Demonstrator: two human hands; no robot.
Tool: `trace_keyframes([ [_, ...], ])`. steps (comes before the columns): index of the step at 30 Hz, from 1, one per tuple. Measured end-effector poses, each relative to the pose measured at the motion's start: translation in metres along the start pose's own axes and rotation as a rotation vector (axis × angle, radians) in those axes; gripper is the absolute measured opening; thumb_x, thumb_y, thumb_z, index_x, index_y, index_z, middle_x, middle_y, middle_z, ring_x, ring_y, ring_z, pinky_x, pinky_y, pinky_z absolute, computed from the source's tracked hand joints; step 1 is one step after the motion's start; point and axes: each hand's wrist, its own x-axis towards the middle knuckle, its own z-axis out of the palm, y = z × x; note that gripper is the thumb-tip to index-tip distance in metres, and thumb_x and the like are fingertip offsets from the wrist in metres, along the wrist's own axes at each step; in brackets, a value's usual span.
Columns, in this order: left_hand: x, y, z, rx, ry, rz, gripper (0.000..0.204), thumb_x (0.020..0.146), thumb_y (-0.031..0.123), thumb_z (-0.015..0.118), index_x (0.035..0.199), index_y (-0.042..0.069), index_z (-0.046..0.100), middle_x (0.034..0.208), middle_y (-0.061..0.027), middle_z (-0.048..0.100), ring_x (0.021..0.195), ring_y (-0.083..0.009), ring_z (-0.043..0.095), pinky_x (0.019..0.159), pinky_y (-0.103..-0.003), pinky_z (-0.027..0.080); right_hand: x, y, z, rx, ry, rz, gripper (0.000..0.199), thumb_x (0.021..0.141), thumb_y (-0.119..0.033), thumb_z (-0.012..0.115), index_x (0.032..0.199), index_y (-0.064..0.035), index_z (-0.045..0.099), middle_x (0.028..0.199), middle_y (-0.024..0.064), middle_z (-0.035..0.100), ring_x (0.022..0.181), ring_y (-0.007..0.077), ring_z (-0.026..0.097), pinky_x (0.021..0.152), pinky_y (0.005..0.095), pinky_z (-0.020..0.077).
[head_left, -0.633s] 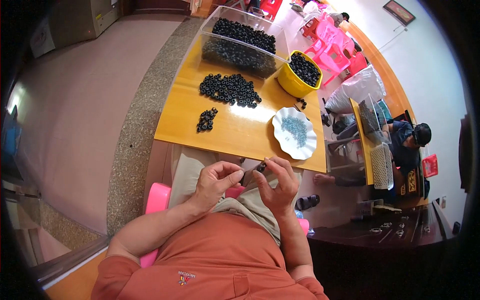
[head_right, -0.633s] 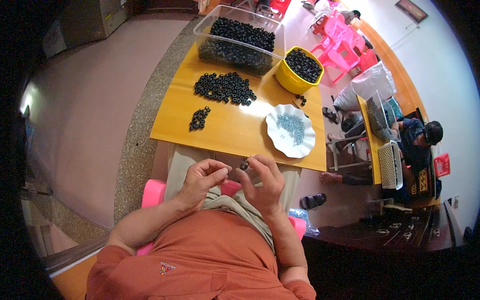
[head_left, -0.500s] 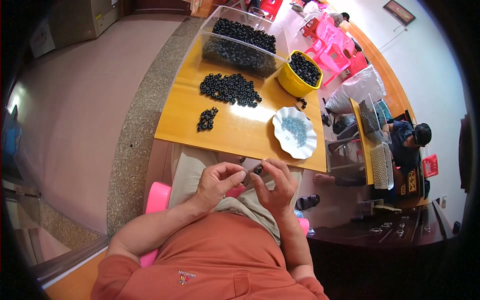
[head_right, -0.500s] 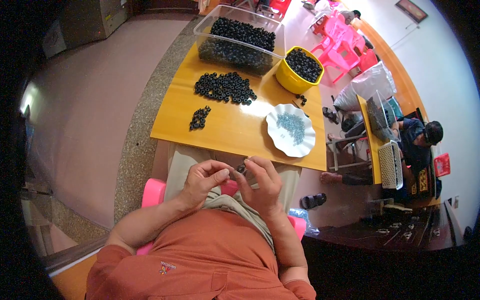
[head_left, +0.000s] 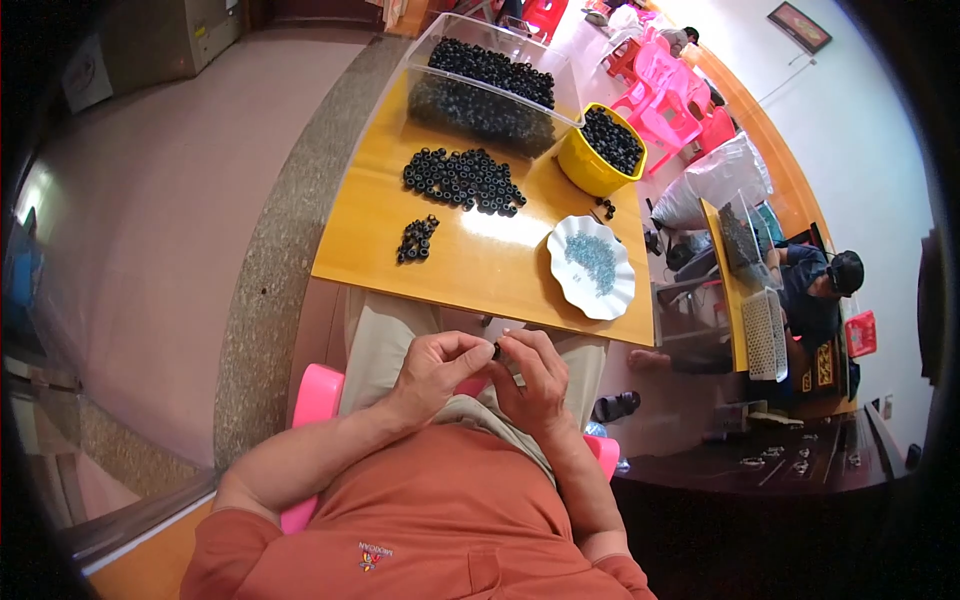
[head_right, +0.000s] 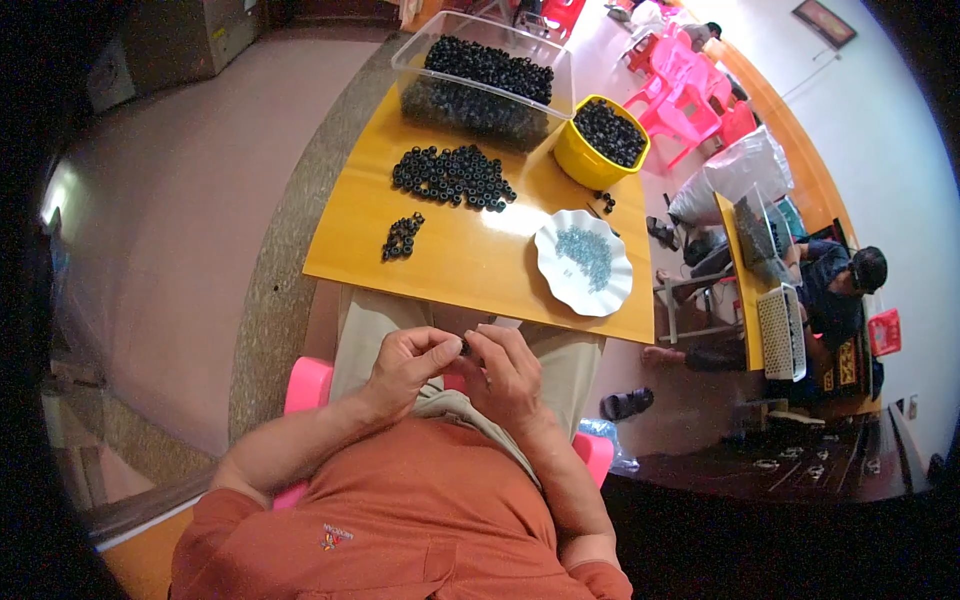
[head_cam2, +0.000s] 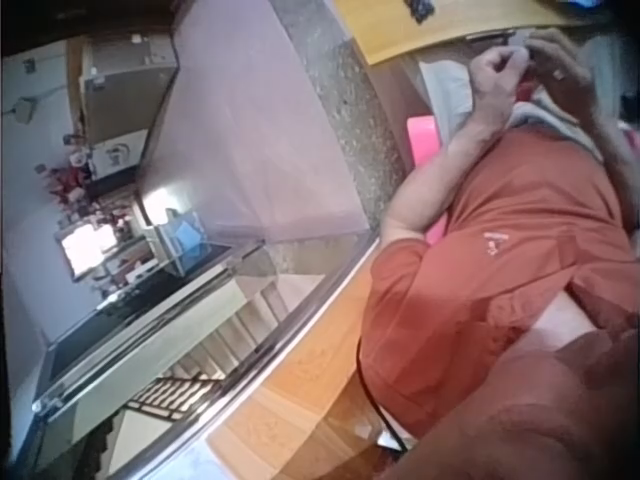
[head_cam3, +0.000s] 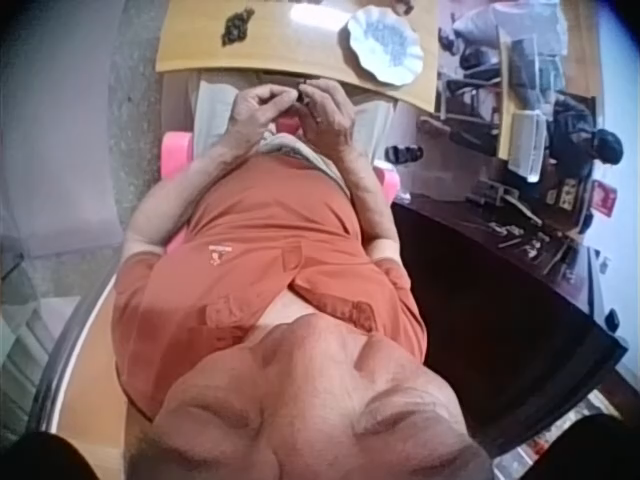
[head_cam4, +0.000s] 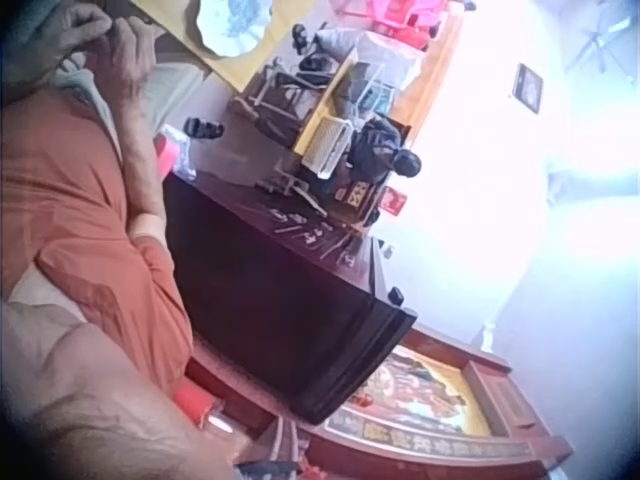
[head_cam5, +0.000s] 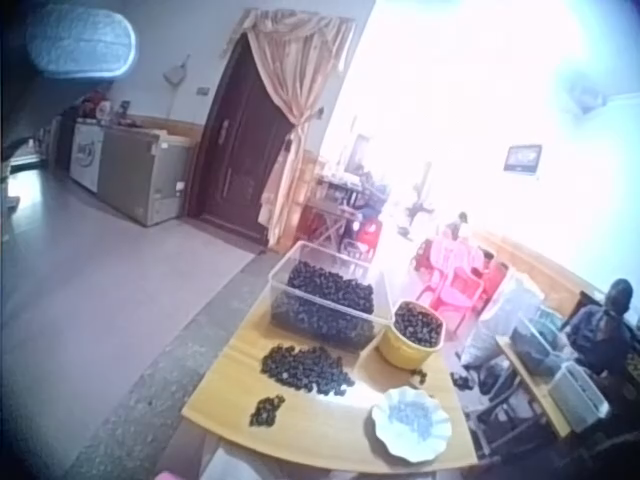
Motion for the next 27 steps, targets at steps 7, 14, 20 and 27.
trace_keyframes([
  [7, 0.001, -0.007, -0.005, -0.06, 0.042, -0.048, 0.021, 0.091, 0.017, 0.066, 0.1, -0.001, 0.066, 0.088, -0.0057, 0.068, 0.076, -0.0073, 0.061, 0.069, -0.02, 0.05, 0.0, 0.002, 0.003, 0.009, -0.022, 0.046, 0.036, 0.067, -0.002, 0.078, 0.099, -0.0006, 0.061, 0.093, 0.0153, 0.064, 0.079, 0.0302, 0.063, 0.065, 0.0353, 0.0523],
  [14, 0.003, -0.01, -0.007, -0.034, 0.04, -0.066, 0.019, 0.091, 0.016, 0.066, 0.099, -0.001, 0.066, 0.086, -0.0047, 0.068, 0.075, -0.0066, 0.06, 0.067, -0.02, 0.05, -0.003, 0.007, 0.008, 0.029, -0.004, 0.0, 0.033, 0.066, -0.001, 0.078, 0.095, -0.0003, 0.063, 0.091, 0.0155, 0.065, 0.075, 0.0297, 0.064, 0.063, 0.034, 0.0517],
  [20, 0.003, -0.007, -0.008, 0.014, 0.073, -0.084, 0.019, 0.092, 0.014, 0.062, 0.1, -0.003, 0.064, 0.089, -0.0092, 0.069, 0.079, -0.0138, 0.066, 0.073, -0.026, 0.055, -0.001, 0.008, 0.008, 0.089, -0.033, 0.085, 0.03, 0.068, -0.002, 0.077, 0.094, -0.0004, 0.063, 0.091, 0.0154, 0.064, 0.075, 0.0288, 0.064, 0.063, 0.034, 0.0524],
  [27, 0.002, -0.011, -0.008, 0.013, 0.081, -0.151, 0.019, 0.093, 0.014, 0.062, 0.101, -0.002, 0.064, 0.09, -0.0078, 0.068, 0.08, -0.0129, 0.065, 0.073, -0.026, 0.054, -0.005, 0.022, 0.004, 0.163, -0.15, 0.112, 0.031, 0.069, -0.004, 0.078, 0.096, -0.0016, 0.061, 0.091, 0.0142, 0.063, 0.074, 0.0275, 0.064, 0.061, 0.0347, 0.0526],
])
